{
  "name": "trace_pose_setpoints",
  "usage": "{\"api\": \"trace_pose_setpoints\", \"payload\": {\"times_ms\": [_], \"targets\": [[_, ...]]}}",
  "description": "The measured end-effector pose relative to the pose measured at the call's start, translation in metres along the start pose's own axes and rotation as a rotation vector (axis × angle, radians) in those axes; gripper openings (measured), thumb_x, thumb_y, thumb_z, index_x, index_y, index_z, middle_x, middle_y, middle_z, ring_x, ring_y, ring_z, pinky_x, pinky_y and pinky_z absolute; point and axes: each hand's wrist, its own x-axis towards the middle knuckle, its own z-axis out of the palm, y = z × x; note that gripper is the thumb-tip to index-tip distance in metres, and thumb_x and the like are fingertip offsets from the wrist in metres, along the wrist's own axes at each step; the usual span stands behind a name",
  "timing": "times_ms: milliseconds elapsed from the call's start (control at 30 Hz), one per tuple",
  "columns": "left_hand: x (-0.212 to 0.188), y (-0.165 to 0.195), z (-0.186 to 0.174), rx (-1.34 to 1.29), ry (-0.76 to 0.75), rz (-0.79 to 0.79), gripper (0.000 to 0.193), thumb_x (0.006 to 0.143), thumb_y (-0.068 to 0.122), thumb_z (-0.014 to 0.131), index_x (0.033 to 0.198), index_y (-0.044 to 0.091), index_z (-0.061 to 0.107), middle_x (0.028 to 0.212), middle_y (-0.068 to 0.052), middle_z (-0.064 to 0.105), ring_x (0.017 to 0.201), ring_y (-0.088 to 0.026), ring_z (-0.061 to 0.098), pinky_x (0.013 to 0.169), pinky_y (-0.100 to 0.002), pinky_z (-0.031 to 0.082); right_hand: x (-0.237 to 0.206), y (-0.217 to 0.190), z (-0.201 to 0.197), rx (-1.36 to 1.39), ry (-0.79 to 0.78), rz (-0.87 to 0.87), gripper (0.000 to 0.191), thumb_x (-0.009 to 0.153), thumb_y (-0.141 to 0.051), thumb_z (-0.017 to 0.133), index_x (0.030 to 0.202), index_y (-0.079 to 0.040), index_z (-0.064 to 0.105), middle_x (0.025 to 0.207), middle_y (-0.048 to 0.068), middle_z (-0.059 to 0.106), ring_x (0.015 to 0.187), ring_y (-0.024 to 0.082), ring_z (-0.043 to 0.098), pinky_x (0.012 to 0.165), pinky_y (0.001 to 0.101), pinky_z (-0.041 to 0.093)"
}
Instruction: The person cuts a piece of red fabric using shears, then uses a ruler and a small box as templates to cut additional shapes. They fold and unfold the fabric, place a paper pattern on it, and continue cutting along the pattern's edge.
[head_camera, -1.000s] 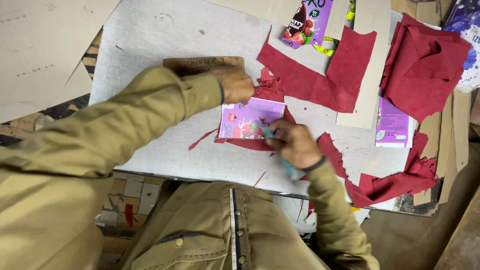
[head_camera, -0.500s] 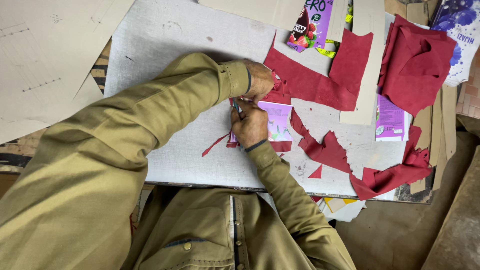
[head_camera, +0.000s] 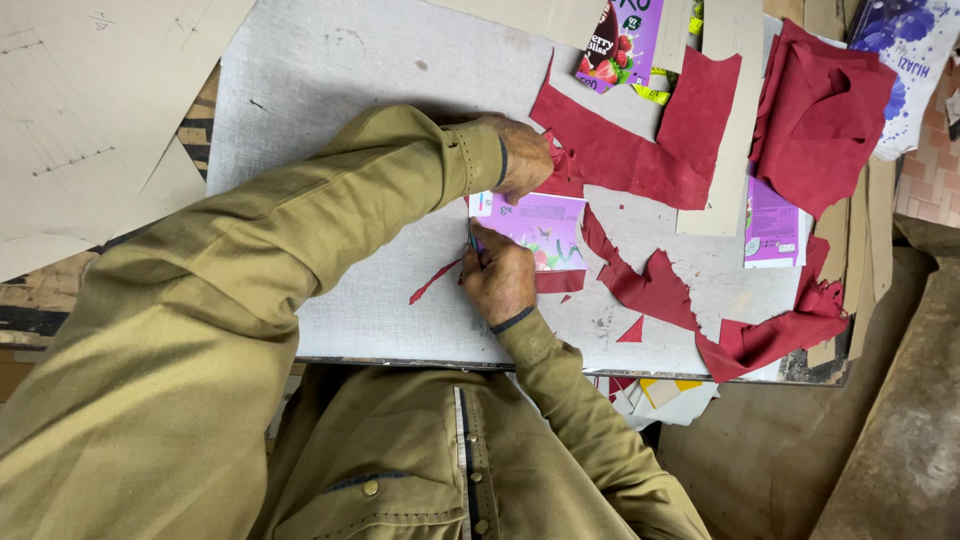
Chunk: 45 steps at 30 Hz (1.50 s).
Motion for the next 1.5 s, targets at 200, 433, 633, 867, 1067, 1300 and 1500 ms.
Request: {"api": "trace_pose_setpoints", "payload": {"times_ms": [200, 433, 633, 867, 1067, 1300, 1500], "targets": [[0.003, 0.002, 0.003, -0.011, -0.027, -0.052, 0.03, 0.086, 0.027, 0.081, 0.107, 0.005, 0.079, 0.106, -0.014, 0.076, 0.104, -0.036, 0.071, 0.088, -0.056, 0.057, -0.026, 0.01, 0.01, 0.003, 0.07, 0.013, 0.038, 0.084, -0.001, 0.071, 0.122, 0.003, 0.072, 0.065, 0.017, 0.068, 0.051, 0.018, 0.066, 0.051, 0.032, 0.052], [0.009, 0.0, 0.012, 0.003, -0.004, 0.019, 0.024, 0.087, 0.02, 0.079, 0.102, 0.002, 0.081, 0.104, -0.016, 0.078, 0.102, -0.034, 0.073, 0.088, -0.05, 0.058, -0.053, 0.008, 0.018, 0.039, 0.095, 0.103, 0.038, 0.085, -0.001, 0.071, 0.123, 0.004, 0.07, 0.058, 0.018, 0.064, 0.047, 0.018, 0.06, 0.048, 0.0324, 0.048], [0.011, 0.001, 0.035, 0.03, 0.092, -0.009, 0.013, 0.089, 0.006, 0.068, 0.094, -0.001, 0.078, 0.104, -0.019, 0.075, 0.096, -0.034, 0.073, 0.081, -0.047, 0.061, -0.082, 0.006, 0.014, 0.084, 0.042, 0.148, 0.036, 0.086, -0.003, 0.071, 0.122, 0.004, 0.07, 0.061, 0.015, 0.066, 0.05, 0.016, 0.063, 0.051, 0.0312, 0.051], [-0.029, 0.025, 0.113, -0.082, 0.698, 0.01, 0.03, 0.091, 0.01, 0.062, 0.118, 0.0, 0.068, 0.145, -0.016, 0.06, 0.138, -0.031, 0.05, 0.118, -0.043, 0.043, -0.087, 0.044, -0.067, 0.287, -0.601, -0.13, 0.036, 0.086, 0.003, 0.072, 0.122, -0.001, 0.074, 0.097, 0.014, 0.079, 0.08, 0.011, 0.07, 0.071, 0.029, 0.056], [-0.063, 0.07, 0.161, -0.244, 0.678, 0.033, 0.047, 0.095, 0.025, 0.061, 0.135, 0.002, 0.058, 0.154, -0.017, 0.046, 0.146, -0.032, 0.038, 0.121, -0.045, 0.025, -0.042, 0.095, -0.153, 0.208, -0.175, 0.217, 0.034, 0.093, -0.002, 0.074, 0.127, -0.001, 0.07, 0.084, 0.005, 0.069, 0.069, 0.009, 0.056, 0.061, 0.026, 0.047], [-0.073, 0.054, 0.135, -0.719, 0.566, -0.095, 0.055, 0.094, 0.024, 0.069, 0.148, 0.023, 0.055, 0.143, -0.008, 0.062, 0.13, -0.023, 0.059, 0.115, -0.036, 0.048, 0.028, 0.114, -0.102, 0.212, 0.211, 0.122, 0.05, 0.075, -0.007, 0.09, 0.118, 0.002, 0.067, 0.088, 0.004, 0.071, 0.079, 0.011, 0.064, 0.074, 0.0259, 0.056], [-0.027, 0.04, 0.09, -0.507, 0.787, -0.112, 0.077, 0.07, 0.013, 0.084, 0.141, 0.01, 0.054, 0.13, -0.021, 0.063, 0.119, -0.04, 0.058, 0.099, -0.045, 0.047, 0.021, 0.098, -0.094, -0.107, 0.223, 0.234, 0.021, 0.088, -0.015, 0.086, 0.103, -0.004, 0.077, 0.082, 0.011, 0.075, 0.074, 0.022, 0.073, 0.072, 0.0337, 0.057]]}}
